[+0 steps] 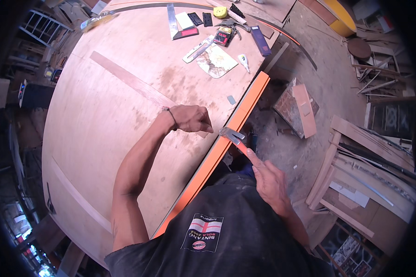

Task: The person applies an orange edge band to the side of a large wooden panel, hammering it into place and then trimming the excess material using a utility knife.

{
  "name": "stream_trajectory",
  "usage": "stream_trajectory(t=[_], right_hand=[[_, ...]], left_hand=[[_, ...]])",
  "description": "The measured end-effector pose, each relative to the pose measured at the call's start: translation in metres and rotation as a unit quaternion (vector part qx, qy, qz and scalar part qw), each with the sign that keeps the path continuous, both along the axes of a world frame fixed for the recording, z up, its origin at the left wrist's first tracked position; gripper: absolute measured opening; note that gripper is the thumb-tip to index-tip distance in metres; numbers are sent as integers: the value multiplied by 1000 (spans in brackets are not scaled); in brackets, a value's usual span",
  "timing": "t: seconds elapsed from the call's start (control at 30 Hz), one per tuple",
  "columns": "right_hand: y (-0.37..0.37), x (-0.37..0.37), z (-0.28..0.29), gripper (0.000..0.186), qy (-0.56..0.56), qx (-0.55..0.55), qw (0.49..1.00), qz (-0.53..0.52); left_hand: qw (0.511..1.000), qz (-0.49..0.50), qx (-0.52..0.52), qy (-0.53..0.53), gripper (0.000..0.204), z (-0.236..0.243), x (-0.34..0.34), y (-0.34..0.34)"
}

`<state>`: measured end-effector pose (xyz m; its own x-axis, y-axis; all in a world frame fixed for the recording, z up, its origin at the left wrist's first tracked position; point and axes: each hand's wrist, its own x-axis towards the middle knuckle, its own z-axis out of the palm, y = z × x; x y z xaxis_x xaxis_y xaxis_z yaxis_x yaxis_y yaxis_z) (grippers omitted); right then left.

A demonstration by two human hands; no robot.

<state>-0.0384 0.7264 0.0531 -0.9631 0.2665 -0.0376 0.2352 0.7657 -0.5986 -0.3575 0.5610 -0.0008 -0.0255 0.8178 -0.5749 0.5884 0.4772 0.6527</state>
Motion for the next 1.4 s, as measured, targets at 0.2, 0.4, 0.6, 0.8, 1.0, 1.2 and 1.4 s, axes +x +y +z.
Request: stream_trajectory(t=[0.2,0.4,0.6,0.8,1.0,1.2,1.4], right_hand=[[1,3,1,64,-24,22,999,26],[0,0,1,63,-40,64,997,34],[-3,4,2,65,7,18,1000,17],[-2,1,6,64,-68,48,996,31],[-3,-1,4,61,-64,33,997,12],[11,18,-18,54,42,-74,995,-43],[40,53,-53,51,18,-107,981,-158]], left_hand=[[1000,3,-8,6,39,1,1,-1],[1000,11,-7,5,38,1,4,-2],[1000,12,-10,2,37,4,4,-2],[1000,16,-8,6,37,1,2,-2],[1000,20,-7,-9,39,-2,4,-3],[1000,17,-6,-4,39,-4,3,-4],[999,-12,-40,27,41,9,4,3]])
